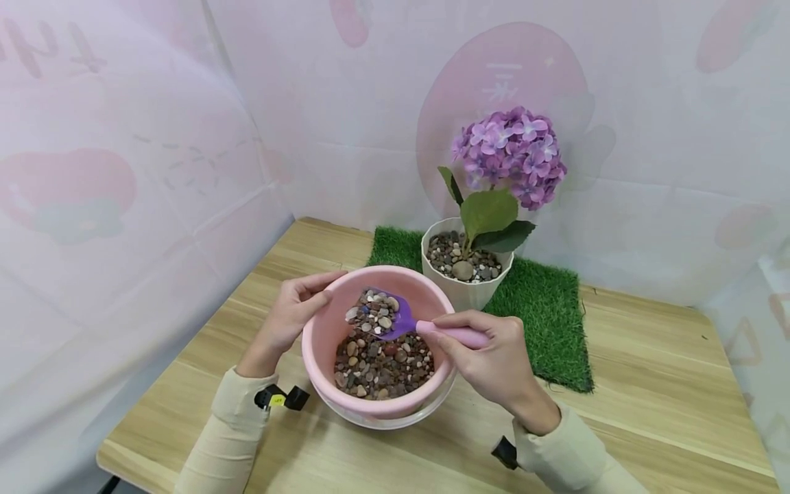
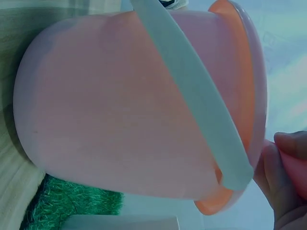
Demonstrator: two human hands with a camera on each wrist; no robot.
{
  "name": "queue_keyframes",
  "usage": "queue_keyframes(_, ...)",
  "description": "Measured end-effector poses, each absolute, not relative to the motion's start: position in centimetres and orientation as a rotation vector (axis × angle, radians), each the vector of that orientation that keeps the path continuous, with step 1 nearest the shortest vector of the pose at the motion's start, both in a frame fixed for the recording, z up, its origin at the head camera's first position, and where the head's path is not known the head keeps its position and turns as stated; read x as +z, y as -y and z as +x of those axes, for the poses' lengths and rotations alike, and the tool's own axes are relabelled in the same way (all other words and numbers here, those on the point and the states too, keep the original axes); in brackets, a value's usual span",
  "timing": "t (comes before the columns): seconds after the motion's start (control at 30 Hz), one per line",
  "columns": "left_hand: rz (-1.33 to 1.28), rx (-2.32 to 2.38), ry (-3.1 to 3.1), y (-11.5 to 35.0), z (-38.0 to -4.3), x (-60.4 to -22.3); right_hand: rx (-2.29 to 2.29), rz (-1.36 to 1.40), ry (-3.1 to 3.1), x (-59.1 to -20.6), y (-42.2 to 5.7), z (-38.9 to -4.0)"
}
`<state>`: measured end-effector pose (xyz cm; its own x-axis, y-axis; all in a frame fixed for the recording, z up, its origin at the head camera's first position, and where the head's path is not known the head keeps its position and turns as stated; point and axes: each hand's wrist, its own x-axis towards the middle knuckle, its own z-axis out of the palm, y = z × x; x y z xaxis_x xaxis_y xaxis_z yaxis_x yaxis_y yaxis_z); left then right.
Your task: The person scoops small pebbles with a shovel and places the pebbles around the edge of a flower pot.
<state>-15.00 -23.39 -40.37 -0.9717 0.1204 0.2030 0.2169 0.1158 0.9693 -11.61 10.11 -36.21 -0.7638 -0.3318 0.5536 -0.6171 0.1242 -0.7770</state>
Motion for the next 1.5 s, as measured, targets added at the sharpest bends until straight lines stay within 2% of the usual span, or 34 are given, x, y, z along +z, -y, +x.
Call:
queue_keyframes(0.67, -0.347, -2.067, 2.263, 23.4, -14.8, -40.2, 1.59, 0.859, 2.128, -35.3, -12.9, -11.7)
queue_keyframes(0.93, -0.353, -2.083, 2.251, 23.4, -14.7, -40.0, 1.806, 0.848, 2.031, -34.8, -14.2, -11.9)
queue_keyframes(1.3, -0.356, -2.072, 2.259, 23.4, -14.8, -40.0, 1.795, 0.804, 1.973, -34.2, -16.6, -13.1)
queue_keyframes(1.5, -0.358, -2.066, 2.259, 23.5, -14.8, -40.1, 1.746, 0.683, 2.072, -33.5, -17.5, -13.6)
